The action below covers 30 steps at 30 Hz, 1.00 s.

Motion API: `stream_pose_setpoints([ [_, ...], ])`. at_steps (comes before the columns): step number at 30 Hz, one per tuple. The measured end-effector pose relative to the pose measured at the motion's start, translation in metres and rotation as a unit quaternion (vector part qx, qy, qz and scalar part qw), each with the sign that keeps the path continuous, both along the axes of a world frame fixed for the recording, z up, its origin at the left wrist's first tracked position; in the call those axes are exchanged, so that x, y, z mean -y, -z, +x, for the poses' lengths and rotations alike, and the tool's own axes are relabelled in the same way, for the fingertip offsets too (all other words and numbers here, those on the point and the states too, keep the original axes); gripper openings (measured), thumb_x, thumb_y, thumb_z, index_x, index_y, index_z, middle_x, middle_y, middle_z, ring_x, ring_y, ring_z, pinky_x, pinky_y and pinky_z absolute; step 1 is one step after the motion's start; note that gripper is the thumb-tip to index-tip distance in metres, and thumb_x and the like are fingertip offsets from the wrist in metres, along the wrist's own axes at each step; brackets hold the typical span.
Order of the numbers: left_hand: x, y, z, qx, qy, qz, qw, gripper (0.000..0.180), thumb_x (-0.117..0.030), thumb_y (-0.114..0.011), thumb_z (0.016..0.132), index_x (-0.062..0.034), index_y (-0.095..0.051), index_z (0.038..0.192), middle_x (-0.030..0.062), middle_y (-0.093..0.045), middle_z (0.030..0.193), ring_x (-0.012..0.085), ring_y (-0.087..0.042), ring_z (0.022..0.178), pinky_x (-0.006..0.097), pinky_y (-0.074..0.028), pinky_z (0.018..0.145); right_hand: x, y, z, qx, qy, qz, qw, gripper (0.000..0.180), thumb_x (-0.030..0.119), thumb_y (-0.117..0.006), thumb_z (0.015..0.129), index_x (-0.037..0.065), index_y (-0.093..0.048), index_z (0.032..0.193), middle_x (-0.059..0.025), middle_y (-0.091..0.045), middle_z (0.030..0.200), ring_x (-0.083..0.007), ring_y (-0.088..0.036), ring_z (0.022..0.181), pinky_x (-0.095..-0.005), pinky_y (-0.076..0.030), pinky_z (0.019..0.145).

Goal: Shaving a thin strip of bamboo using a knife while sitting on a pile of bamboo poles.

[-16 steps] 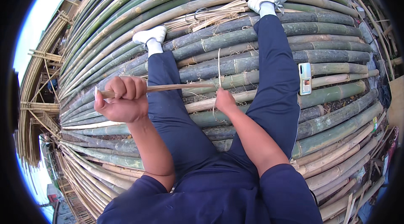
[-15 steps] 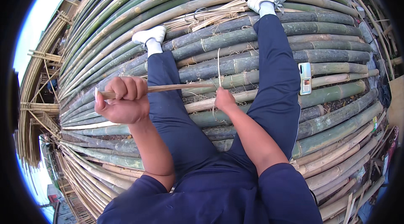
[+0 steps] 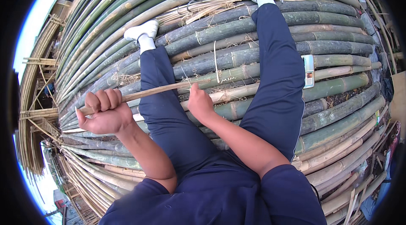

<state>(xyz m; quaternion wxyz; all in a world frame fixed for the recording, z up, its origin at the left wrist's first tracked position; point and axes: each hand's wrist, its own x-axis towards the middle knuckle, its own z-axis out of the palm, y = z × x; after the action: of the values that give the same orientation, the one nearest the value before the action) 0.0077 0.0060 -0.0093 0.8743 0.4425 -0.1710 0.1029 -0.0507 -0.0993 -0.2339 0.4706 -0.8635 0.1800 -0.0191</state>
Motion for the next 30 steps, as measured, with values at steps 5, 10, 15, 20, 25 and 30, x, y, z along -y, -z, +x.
stream_pose_setpoints([
  [5,-0.004,0.000,-0.001,0.009,0.023,-0.011,1.000,0.051,-0.056,-0.035,0.087,-0.0158,-0.021,0.058,-0.0020,-0.017,0.044,0.0108,-0.009,0.042,0.030,-0.007,0.042,0.031,0.042,0.004,-0.025,-0.034,0.002,0.999,0.016,0.006,-0.049,0.087,-0.007,-0.047,0.097,-0.0299,-0.063,0.079,-0.0440,-0.064,0.079,-0.0520,-0.051,0.070],
  [10,0.014,-0.003,-0.011,0.045,0.088,0.003,0.995,0.051,-0.055,-0.036,0.087,-0.0157,-0.024,0.057,-0.0022,-0.019,0.043,0.0099,-0.009,0.041,0.029,-0.008,0.040,0.042,0.070,-0.008,-0.195,-0.045,-0.063,0.978,0.025,0.003,-0.051,0.084,-0.006,-0.048,0.108,-0.0285,-0.064,0.096,-0.0403,-0.064,0.093,-0.0482,-0.051,0.081],
  [15,0.012,0.001,-0.011,0.053,0.099,0.003,0.994,0.051,-0.056,-0.037,0.086,-0.0155,-0.025,0.057,-0.0024,-0.020,0.043,0.0097,-0.009,0.041,0.028,-0.008,0.040,0.022,0.020,-0.002,-0.075,0.054,0.001,0.996,0.024,0.007,-0.050,0.087,-0.008,-0.047,0.105,-0.0284,-0.063,0.085,-0.0426,-0.063,0.082,-0.0502,-0.050,0.072],
  [20,0.014,-0.001,-0.016,0.055,0.082,0.006,0.995,0.051,-0.055,-0.037,0.086,-0.0158,-0.024,0.056,-0.0025,-0.019,0.044,0.0100,-0.009,0.041,0.029,-0.008,0.041,-0.016,-0.060,-0.014,0.196,0.018,0.039,0.980,0.017,0.010,-0.049,0.090,-0.007,-0.044,0.092,-0.0251,-0.056,0.058,-0.0437,-0.059,0.058,-0.0501,-0.047,0.054],
  [25,0.008,-0.002,-0.009,0.023,-0.014,0.007,1.000,0.049,-0.053,-0.035,0.086,-0.0157,-0.022,0.057,-0.0026,-0.018,0.044,0.0102,-0.009,0.042,0.029,-0.007,0.041,-0.019,-0.020,0.000,0.239,0.002,0.035,0.970,0.016,0.011,-0.050,0.090,-0.003,-0.044,0.091,-0.0236,-0.056,0.057,-0.0434,-0.059,0.056,-0.0505,-0.047,0.052],
  [30,-0.017,-0.003,0.004,-0.046,-0.100,0.017,0.994,0.045,-0.049,-0.032,0.086,-0.0154,-0.020,0.059,-0.0022,-0.014,0.046,0.0108,-0.008,0.043,0.029,-0.007,0.043,-0.032,-0.025,0.004,0.218,-0.024,-0.008,0.976,0.016,0.014,-0.052,0.090,0.001,-0.044,0.087,-0.0212,-0.057,0.056,-0.0411,-0.061,0.057,-0.0494,-0.049,0.052],
])
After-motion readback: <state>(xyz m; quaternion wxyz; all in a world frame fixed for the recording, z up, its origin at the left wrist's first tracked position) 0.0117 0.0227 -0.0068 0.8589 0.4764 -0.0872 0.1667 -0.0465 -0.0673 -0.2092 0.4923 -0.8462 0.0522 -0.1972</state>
